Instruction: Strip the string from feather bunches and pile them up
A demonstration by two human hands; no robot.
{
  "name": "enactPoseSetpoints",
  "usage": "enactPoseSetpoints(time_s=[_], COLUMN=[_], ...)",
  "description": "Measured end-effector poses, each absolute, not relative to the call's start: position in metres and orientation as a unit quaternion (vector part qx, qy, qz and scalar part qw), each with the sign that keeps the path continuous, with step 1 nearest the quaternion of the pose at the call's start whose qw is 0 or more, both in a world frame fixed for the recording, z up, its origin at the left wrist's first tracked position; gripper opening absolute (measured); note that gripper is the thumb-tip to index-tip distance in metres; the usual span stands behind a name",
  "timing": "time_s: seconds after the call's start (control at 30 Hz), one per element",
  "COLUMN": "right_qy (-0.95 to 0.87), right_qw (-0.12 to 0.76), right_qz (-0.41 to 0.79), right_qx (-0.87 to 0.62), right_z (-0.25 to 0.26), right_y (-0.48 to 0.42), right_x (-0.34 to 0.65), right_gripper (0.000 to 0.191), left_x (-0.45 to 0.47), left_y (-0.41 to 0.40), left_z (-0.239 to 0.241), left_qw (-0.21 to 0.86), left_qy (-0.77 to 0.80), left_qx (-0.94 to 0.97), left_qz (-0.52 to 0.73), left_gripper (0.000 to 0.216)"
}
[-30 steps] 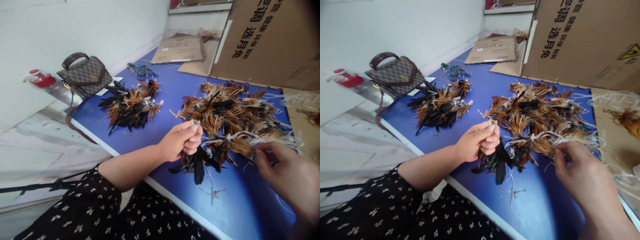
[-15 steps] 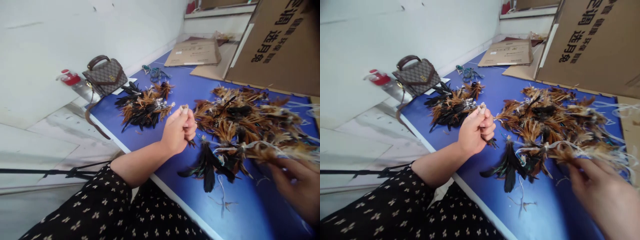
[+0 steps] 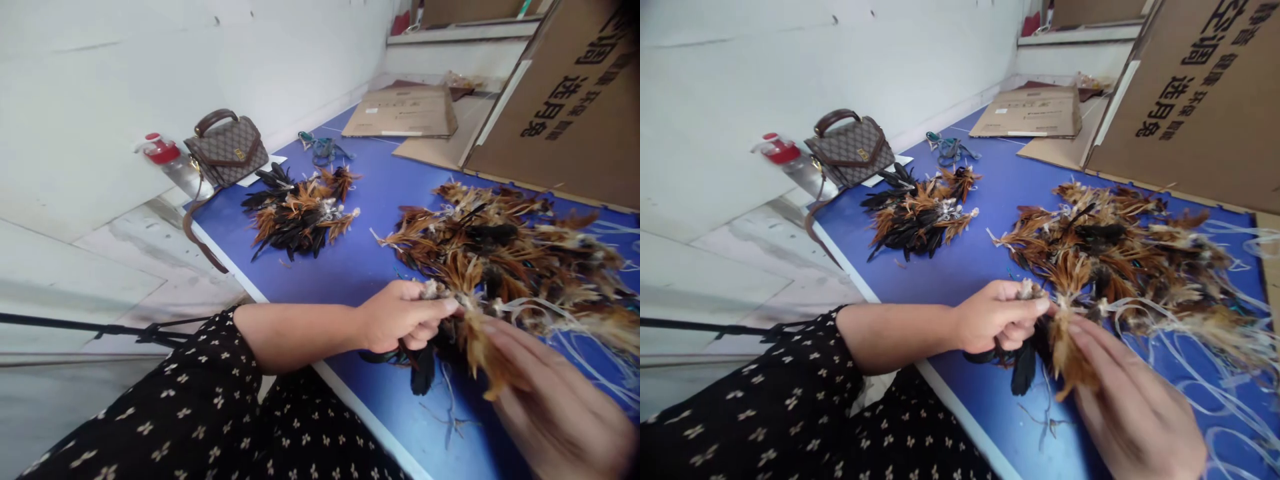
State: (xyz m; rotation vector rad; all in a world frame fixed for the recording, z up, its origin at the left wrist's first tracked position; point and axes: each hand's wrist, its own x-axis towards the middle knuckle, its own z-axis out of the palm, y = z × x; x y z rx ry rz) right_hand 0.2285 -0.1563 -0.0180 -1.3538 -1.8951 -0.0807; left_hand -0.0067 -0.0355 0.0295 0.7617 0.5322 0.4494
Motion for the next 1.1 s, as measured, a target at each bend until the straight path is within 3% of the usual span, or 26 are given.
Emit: enactPoseSetpoints(time_s=[0.1, 0.2, 0.43, 0.63, 0.93, 1.1], right_qy=[-0.790, -0.764, -0.661, -0.496, -0.505, -0.542], right_qw=[0.342, 0.336, 0.469, 0.529, 0.520, 0.502], right_qz=[-0.077, -0.085, 0.060, 0.229, 0.188, 0.159], right_qx=[-0.503, -0.545, -0.582, -0.649, -0.663, -0.655], right_z=[-0.014, -0.018, 0.007, 0.008, 0.010, 0.013], right_y=[-0.154, -0.150, -0.149, -0.144, -0.146, -0.148], right_x=[0.215, 0.212, 0.189, 0.180, 0.178, 0.173], right_gripper=[0.069, 0.059, 0.018, 0.029, 0.028, 0.018], left_x=[-0.006, -0.005, -0.009, -0.009, -0.009, -0.008], left_y=[-0.037, -0.036, -0.034, -0.033, -0.037, -0.040], left_z=[0.031, 0.030, 0.023, 0.033, 0.029, 0.022], left_qw=[0.882, 0.876, 0.841, 0.811, 0.814, 0.793], left_qy=[0.241, 0.258, 0.270, 0.279, 0.284, 0.277], left_qx=[0.357, 0.359, 0.423, 0.494, 0.483, 0.506], left_qz=[0.189, 0.191, 0.202, 0.145, 0.154, 0.197], left_gripper=[0.066, 0.062, 0.045, 0.035, 0.034, 0.033])
